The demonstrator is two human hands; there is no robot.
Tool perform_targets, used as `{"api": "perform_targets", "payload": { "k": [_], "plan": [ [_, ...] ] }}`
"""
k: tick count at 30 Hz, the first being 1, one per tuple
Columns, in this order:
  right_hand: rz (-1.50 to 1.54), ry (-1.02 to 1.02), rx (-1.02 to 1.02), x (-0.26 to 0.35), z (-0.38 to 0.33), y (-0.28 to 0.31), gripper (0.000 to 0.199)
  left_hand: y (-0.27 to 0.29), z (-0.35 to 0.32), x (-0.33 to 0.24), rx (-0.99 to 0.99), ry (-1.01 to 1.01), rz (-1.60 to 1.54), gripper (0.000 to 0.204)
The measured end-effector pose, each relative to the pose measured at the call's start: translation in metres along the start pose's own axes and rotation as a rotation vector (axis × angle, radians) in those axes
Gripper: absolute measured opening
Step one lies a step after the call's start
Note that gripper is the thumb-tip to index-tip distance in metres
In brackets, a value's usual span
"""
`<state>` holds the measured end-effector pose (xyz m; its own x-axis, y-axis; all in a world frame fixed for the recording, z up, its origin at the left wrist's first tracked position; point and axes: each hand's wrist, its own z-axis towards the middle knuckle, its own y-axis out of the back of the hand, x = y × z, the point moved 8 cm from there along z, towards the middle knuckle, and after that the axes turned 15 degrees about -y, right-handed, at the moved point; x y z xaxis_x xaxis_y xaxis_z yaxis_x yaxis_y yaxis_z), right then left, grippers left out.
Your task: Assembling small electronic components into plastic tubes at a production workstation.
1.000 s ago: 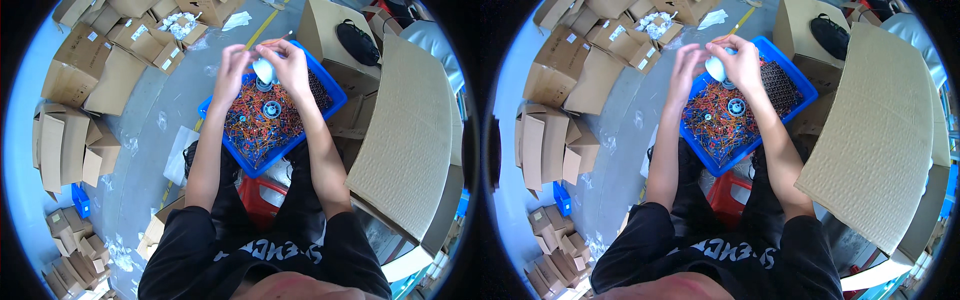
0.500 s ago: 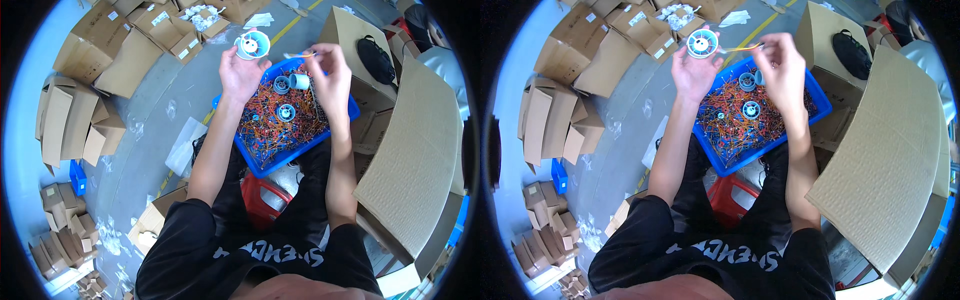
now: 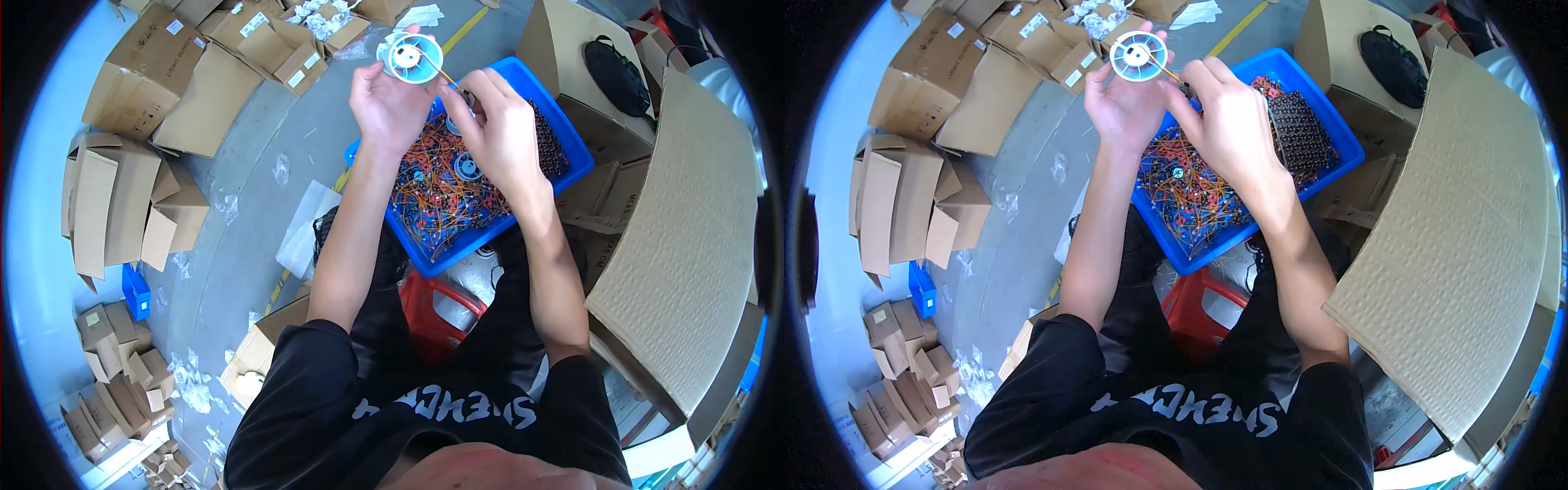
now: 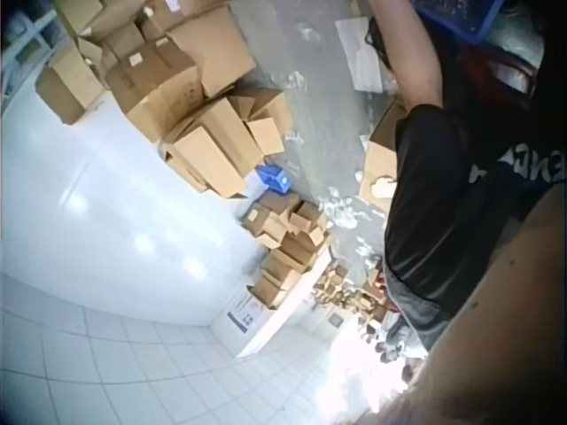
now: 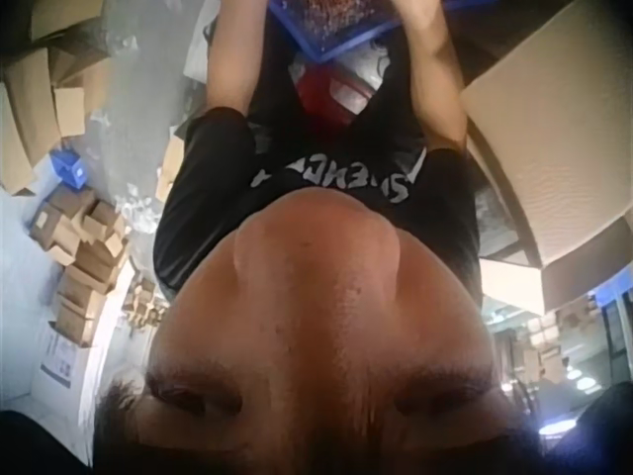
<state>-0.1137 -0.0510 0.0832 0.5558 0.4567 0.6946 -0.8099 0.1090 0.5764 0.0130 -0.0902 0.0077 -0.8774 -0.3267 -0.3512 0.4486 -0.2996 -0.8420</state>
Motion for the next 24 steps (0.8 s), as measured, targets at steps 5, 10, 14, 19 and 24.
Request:
{"api": "perform_targets", "payload": {
  "k": [5, 10, 14, 19, 24],
  "plan": [
    [0.013, 0.026, 0.005, 0.000, -0.002, 0.002, 0.020, -0.004, -0.003, 0.001, -0.040, 0.008, 0.057, 0.068],
    [0.063, 0.041, 0.046, 0.002, -0.005, 0.002, 0.018, -0.007, -0.004, -0.001, -0.066, -0.007, 0.154, 0.068],
    [0.086, 0.081, -0.007, 0.002, -0.005, 0.004, 0.018, -0.013, -0.005, 0.000, -0.070, -0.008, 0.202, 0.068],
    [0.115, 0.087, 0.035, 0.000, -0.005, 0.002, 0.018, -0.018, -0.005, -0.002, -0.021, 0.008, 0.305, 0.065],
    [0.088, 0.062, 0.003, -0.003, -0.004, 0.005, 0.017, -0.026, -0.007, 0.005, 0.117, 0.089, 0.474, 0.066]
  ]
}}
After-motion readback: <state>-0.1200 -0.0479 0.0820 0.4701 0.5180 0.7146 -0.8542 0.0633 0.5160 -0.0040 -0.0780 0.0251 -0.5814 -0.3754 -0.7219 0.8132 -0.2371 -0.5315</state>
